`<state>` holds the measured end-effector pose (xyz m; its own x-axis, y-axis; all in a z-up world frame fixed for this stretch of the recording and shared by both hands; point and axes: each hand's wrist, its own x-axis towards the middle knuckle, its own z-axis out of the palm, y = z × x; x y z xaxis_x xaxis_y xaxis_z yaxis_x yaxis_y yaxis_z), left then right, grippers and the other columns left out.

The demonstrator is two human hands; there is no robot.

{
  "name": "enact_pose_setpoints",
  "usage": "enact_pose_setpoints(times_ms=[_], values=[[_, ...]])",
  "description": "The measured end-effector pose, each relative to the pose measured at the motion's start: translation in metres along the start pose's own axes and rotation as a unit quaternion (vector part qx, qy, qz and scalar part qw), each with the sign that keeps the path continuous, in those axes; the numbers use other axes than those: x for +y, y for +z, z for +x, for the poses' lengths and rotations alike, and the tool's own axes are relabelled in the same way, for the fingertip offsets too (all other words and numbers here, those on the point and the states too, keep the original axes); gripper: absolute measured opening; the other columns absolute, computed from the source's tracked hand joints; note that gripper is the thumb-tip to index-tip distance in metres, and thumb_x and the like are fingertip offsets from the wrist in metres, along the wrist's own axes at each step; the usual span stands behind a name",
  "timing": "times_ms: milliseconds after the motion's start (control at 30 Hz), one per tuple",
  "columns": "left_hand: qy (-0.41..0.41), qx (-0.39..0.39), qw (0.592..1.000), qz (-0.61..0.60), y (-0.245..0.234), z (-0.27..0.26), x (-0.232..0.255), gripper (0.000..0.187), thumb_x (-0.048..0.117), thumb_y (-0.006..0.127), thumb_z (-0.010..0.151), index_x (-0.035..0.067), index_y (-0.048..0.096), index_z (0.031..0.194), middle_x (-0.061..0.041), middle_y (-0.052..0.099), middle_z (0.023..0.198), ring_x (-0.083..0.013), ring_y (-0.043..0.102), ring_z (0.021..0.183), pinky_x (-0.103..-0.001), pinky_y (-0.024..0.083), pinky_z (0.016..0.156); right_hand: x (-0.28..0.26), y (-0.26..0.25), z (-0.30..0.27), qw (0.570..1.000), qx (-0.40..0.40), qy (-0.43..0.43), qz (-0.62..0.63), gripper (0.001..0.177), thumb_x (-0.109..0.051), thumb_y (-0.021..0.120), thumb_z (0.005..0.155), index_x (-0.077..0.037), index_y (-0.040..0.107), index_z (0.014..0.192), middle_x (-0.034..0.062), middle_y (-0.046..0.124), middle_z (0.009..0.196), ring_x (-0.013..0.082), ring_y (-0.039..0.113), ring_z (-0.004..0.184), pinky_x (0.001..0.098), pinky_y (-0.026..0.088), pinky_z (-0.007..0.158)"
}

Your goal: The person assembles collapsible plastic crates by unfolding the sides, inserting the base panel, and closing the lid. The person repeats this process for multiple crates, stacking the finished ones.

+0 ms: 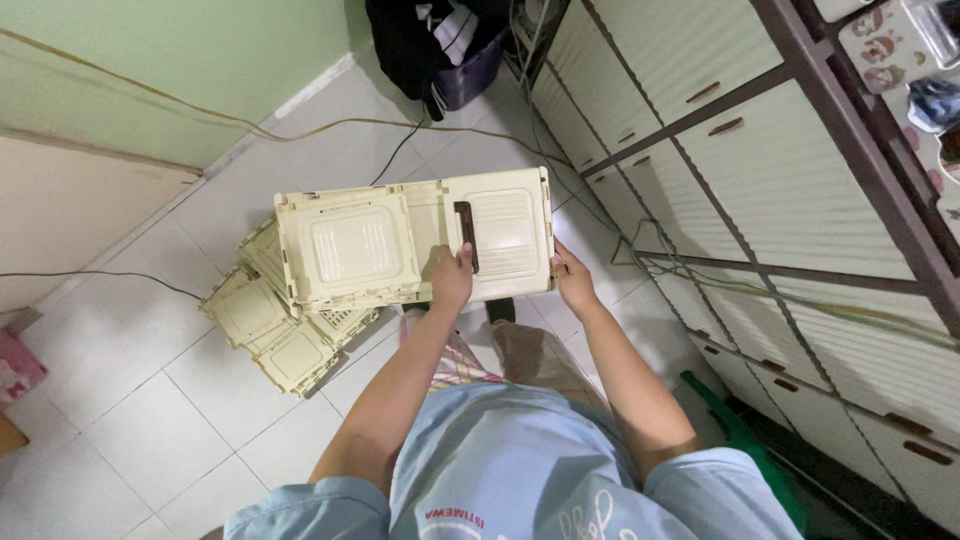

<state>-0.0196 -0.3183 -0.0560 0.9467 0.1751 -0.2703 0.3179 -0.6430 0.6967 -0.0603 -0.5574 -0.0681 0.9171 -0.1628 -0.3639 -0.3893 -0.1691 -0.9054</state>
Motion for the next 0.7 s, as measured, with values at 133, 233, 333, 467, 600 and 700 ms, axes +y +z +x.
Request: enact_pose_setpoints(times_ms=[133,233,333,467,600,700], values=[[-0.037,-0.004,0.999,-0.009,-0.004,-0.008,0.016,0.056,0.049,0.049,0.103,-0.006,0.05,0.111,-0.036,0.069,0.089,-0.0551,0.065,0.089,-0.06,0.051,0.08,0.0,-0.003,-0.002,0.999,-0.019,0.033,0.033,0.045,-0.026,0.053,0.106,-0.016,0.053,0.151,0.0081,0.063,0.145,0.0189,0.059,0.129,0.0309,0.043,0.108],[-0.039,0.009,0.999,0.002,-0.005,-0.008,0.02,0.055,0.048,0.05,0.103,-0.006,0.052,0.11,-0.036,0.068,0.091,-0.0559,0.065,0.089,-0.06,0.051,0.08,-0.003,-0.004,-0.009,0.997,-0.027,0.061,0.048,0.047,-0.031,0.05,0.106,-0.017,0.052,0.151,0.0076,0.064,0.139,0.0186,0.06,0.123,0.032,0.046,0.103],[-0.034,0.008,0.999,-0.014,-0.002,0.0,0.018,0.055,0.049,0.05,0.104,-0.006,0.053,0.111,-0.036,0.068,0.092,-0.0554,0.066,0.091,-0.06,0.051,0.081,-0.006,-0.009,-0.01,0.99,-0.033,0.096,0.103,0.048,-0.035,0.046,0.107,-0.017,0.053,0.151,0.0076,0.068,0.128,0.0179,0.064,0.111,0.0325,0.051,0.096],[-0.045,0.009,0.998,-0.044,0.001,0.002,0.01,0.055,0.049,0.052,0.103,-0.005,0.055,0.11,-0.035,0.069,0.093,-0.0544,0.065,0.093,-0.058,0.051,0.083,0.0,-0.013,-0.008,0.995,0.007,0.04,0.087,0.041,-0.032,0.05,0.11,-0.003,0.064,0.134,0.0061,0.065,0.123,0.0159,0.065,0.102,0.0333,0.054,0.088],[-0.051,0.001,0.995,-0.081,0.001,-0.001,0.011,0.056,0.051,0.052,0.101,-0.004,0.055,0.111,-0.033,0.069,0.095,-0.0515,0.067,0.094,-0.056,0.051,0.082,-0.007,-0.015,-0.002,0.992,0.014,0.017,0.122,0.036,-0.022,0.05,0.107,-0.005,0.064,0.135,0.0009,0.071,0.114,0.0111,0.062,0.092,0.0287,0.051,0.084],[0.002,0.019,0.996,-0.084,-0.01,-0.007,0.015,0.054,0.05,0.049,0.106,-0.003,0.058,0.113,-0.032,0.069,0.094,-0.0511,0.067,0.094,-0.054,0.05,0.085,-0.023,-0.021,-0.001,0.996,-0.011,-0.012,0.087,0.036,-0.013,0.053,0.105,-0.003,0.066,0.138,0.0053,0.067,0.099,0.0134,0.057,0.084,0.0289,0.05,0.079]])
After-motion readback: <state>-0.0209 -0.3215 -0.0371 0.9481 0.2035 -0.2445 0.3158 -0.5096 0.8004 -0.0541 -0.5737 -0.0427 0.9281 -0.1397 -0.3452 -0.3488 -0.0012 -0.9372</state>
